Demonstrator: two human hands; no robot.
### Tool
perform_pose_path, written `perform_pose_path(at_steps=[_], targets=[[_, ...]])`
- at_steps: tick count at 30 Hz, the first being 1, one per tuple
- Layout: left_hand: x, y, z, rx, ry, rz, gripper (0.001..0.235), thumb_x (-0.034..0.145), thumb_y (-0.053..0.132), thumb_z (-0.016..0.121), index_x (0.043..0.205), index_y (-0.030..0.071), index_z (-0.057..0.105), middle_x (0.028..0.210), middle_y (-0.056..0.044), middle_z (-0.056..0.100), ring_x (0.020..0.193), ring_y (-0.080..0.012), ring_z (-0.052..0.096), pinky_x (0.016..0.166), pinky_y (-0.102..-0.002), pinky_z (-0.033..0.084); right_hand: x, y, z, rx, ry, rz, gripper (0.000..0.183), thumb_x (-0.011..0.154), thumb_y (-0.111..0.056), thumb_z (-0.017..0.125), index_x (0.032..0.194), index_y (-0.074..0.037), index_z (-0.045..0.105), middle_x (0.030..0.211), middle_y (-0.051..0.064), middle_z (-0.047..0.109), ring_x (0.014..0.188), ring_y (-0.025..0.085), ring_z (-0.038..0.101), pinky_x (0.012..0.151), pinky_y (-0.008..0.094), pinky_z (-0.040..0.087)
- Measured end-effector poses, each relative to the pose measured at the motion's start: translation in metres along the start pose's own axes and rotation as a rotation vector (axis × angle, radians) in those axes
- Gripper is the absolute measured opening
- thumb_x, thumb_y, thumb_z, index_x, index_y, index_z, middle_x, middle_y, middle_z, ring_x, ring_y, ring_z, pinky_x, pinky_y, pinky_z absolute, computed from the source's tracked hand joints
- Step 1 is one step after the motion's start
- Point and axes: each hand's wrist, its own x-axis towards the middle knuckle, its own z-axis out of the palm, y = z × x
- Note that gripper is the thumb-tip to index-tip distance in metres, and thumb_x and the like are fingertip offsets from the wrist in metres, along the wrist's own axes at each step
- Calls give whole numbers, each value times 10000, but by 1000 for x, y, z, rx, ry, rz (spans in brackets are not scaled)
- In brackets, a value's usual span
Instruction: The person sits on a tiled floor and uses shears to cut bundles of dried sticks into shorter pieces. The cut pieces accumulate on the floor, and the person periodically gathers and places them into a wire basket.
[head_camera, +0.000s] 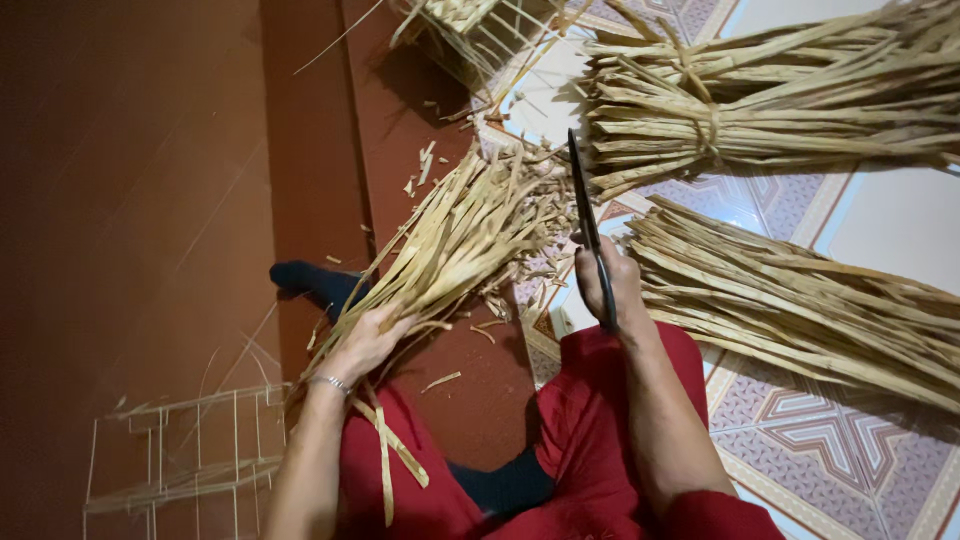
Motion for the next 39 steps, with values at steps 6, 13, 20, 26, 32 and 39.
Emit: perform_pose_path(at_steps=[6, 13, 20, 26, 32, 39], targets=[[11, 13, 5, 141, 71, -160, 517, 955, 393, 652, 1392, 123, 597, 1347, -171, 668, 1243, -270, 645, 1061, -369, 490, -7, -26, 21, -95, -205, -343, 703, 946, -548, 551, 1382, 2, 594, 769, 102, 621, 624, 243, 593, 566, 393, 487], [3, 31, 10, 81, 47, 61, 470, 964, 315, 637, 1414, 189, 586, 1275, -165, 706, 1155, -300, 693, 995, -375, 523, -18, -49, 29, -68, -245, -324, 573, 958, -433, 654, 1341, -9, 603, 826, 157, 642, 709, 325, 655, 667, 441, 544], [8, 10, 12, 122, 100, -18, 475, 938, 343, 670, 1380, 175, 631, 1252, -181, 702, 1139, -294, 682, 959, -378, 531, -30, -33, 43, 70, -131, -218, 475, 1083, -461, 528, 1300, -49, 620, 714, 45, 631, 621, 221, 645, 575, 337, 520], [6, -39, -13, -80, 131, -109, 446, 1024, 397, 696, 1042, -48, 725, 779, -36, 612, 720, -145, 551, 655, -349, 497, -36, -25, 37, 549, 51, 150, 812, 1005, -691, 380, 1347, 18, 577, 710, -35, 518, 542, 60, 481, 477, 236, 387], [-7, -40, -41, -415, 177, -181, 305, 936, 421, 649, 1083, 160, 703, 592, 51, 480, 486, -56, 469, 456, -235, 425, -49, -31, 61, 787, -96, 121, 887, 1002, -754, 343, 1408, 16, 512, 857, -2, 594, 701, 76, 561, 622, 252, 505], [-25, -53, -51, -606, 208, -106, 351, 942, 415, 708, 889, 89, 591, 630, 42, 504, 494, -69, 472, 407, -235, 330, -60, -22, 107, 1267, -420, 466, 880, 1003, -707, 254, 1529, -16, 396, 946, 30, 615, 792, 120, 576, 735, 269, 511]])
